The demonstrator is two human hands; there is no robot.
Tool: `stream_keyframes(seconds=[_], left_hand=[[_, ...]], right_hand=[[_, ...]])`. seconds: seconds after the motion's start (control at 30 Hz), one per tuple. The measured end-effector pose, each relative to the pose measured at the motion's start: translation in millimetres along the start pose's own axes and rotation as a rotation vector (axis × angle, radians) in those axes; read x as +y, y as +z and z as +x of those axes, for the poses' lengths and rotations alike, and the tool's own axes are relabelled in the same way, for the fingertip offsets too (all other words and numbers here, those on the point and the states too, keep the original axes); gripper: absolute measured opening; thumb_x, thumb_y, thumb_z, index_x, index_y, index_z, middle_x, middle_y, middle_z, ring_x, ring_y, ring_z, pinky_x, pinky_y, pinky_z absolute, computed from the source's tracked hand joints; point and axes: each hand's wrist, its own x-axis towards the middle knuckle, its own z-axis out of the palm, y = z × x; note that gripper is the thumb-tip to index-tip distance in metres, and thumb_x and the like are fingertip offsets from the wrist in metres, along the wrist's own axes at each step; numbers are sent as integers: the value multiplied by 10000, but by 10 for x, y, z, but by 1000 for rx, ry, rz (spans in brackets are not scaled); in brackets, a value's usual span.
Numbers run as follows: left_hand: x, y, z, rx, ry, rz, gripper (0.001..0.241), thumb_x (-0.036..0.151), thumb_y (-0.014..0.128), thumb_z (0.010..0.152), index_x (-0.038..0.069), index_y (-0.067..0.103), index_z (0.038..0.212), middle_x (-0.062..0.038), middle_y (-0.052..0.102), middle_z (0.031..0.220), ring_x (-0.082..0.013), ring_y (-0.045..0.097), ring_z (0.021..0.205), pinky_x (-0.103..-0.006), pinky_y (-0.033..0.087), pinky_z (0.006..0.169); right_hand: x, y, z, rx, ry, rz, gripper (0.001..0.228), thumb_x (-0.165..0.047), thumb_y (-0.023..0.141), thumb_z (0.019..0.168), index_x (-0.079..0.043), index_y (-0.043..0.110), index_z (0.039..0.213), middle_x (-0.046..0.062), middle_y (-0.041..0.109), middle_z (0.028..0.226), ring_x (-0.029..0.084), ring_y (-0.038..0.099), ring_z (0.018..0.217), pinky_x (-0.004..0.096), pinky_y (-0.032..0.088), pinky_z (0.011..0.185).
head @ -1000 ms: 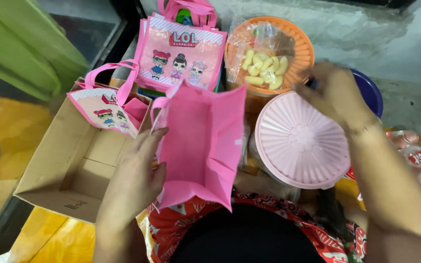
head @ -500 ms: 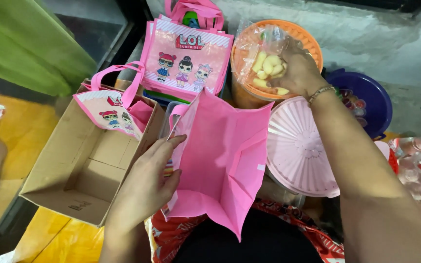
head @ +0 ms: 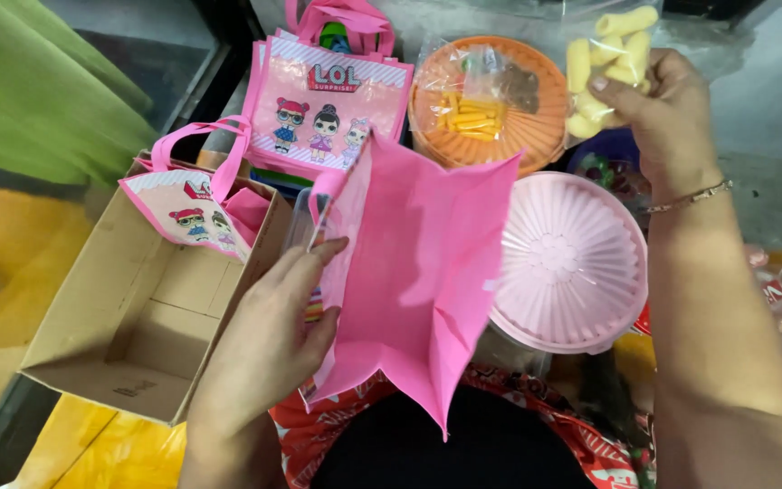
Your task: Assembling gift bags by opening them and filling them with snacks and drinks.
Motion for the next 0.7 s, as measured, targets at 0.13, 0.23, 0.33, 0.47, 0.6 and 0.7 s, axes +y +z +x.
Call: stream_keyframes(seconds=[0.13,0.23,0.33,0.47,0.6,0.7], left_hand=[[33,104,-43,-26,22,16,571,-1,505,621,24,415,1185,-153,480,1186,-292,453,1102,-348,345,898],[123,133,-45,-16,9,37,575,5,485,624,30,407,1193,-151,476,1195,-296,463,1084,-360,364,869],[239,123,10,-55,-27,106,583,33,474,630,70,389,1206,-135,473,1180,-307,506,1001,-424,427,688],[600,12,94,-69,68,106,579,8,426,643,28,352,1217,-173,420,1211,-370,494,958,-491,423,645],[923,9,282,-91,251,52,617,-90,366,587,-24,333,1199,-240,399,1187,-440,469,962,-515,379,726],[1126,52,389,-105,389,-6,558,-58,375,636,-7,322,1189,-239,439,1150,-411,507,947,-484,419,692]], right_hand=[[-132,-103,-157,70,-13,101,301,-165,730,737,-134,476,897,-21,602,896,42,589,737,182,514,589],[-491,-105,-394,57,45,213,260,-171,631,710,-192,562,959,-87,605,906,60,609,823,186,504,640],[-890,-149,-662,51,2,340,254,-96,598,683,-135,565,931,-17,597,835,114,600,746,201,514,631],[-715,-670,-891,-333,-392,69,344,-346,360,927,-71,332,1133,101,354,1130,251,382,1078,379,336,983],[-963,-611,-990,-490,-463,-101,384,-401,315,950,-152,319,1242,50,311,1287,222,292,1223,423,235,1096],[-1445,-451,-1399,-667,-418,-338,241,-312,426,837,-170,526,1004,-20,526,1030,109,502,953,280,398,847]])
